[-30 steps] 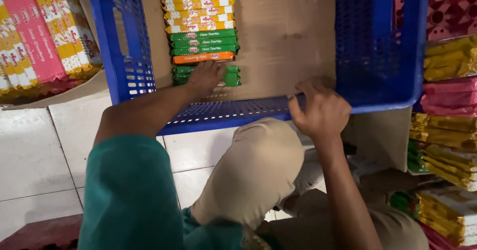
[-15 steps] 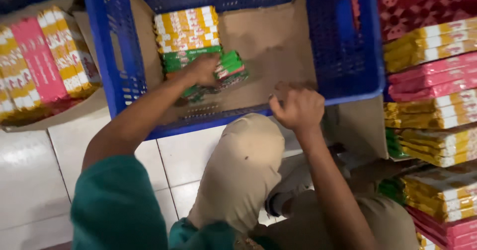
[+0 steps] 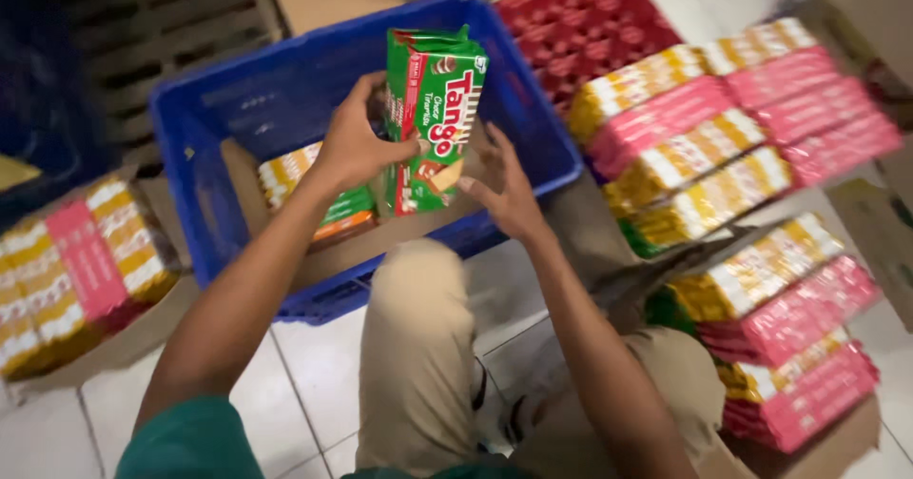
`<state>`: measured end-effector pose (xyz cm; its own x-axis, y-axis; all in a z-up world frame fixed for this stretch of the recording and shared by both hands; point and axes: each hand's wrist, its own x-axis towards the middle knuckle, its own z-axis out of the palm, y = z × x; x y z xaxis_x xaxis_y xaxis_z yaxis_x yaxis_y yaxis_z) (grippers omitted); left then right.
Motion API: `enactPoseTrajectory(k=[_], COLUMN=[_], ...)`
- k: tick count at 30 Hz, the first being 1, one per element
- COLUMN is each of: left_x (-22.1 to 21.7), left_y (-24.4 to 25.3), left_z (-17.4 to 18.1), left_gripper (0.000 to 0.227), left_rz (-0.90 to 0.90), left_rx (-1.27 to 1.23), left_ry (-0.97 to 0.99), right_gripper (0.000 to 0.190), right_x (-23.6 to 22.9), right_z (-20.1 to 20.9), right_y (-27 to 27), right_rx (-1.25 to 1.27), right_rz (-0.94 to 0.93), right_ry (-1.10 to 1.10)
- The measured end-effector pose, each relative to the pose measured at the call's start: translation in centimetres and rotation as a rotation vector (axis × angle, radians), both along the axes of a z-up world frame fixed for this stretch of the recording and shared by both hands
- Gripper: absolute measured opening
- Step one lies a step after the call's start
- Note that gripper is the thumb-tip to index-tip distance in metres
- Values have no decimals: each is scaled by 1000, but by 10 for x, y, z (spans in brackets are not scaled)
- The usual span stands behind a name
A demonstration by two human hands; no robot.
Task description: The person sits on a small stool and transfers packs of Tango snacks from a blue plastic crate into a cardboard box. They handle the snack packs by hand, picking them up from the crate and placing them into the box, organizing them by color and type.
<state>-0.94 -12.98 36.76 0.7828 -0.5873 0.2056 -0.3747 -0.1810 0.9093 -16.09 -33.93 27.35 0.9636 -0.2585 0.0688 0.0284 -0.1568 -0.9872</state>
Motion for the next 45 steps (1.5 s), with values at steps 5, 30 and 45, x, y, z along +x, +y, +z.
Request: enactPoseTrajectory(k=[5,30,45], left_x=[-59,-283,-290], left_y=[-65,-221,-215], left_z=[21,-141,-147], left_gripper=[84,78,56], left_rz=[-182,-1146,-1065], left_rx=[-222,758,691], left_ry=[158,-178,-360], right_gripper=[115,85,64], right_x=[-73,-416,-343], right_z=[107,107,80], right_y=[-34,-179,-173], right_rx=[217,-17,-305], right_rz=[-11,-1411,-1323], right_ry=[-281,483,919])
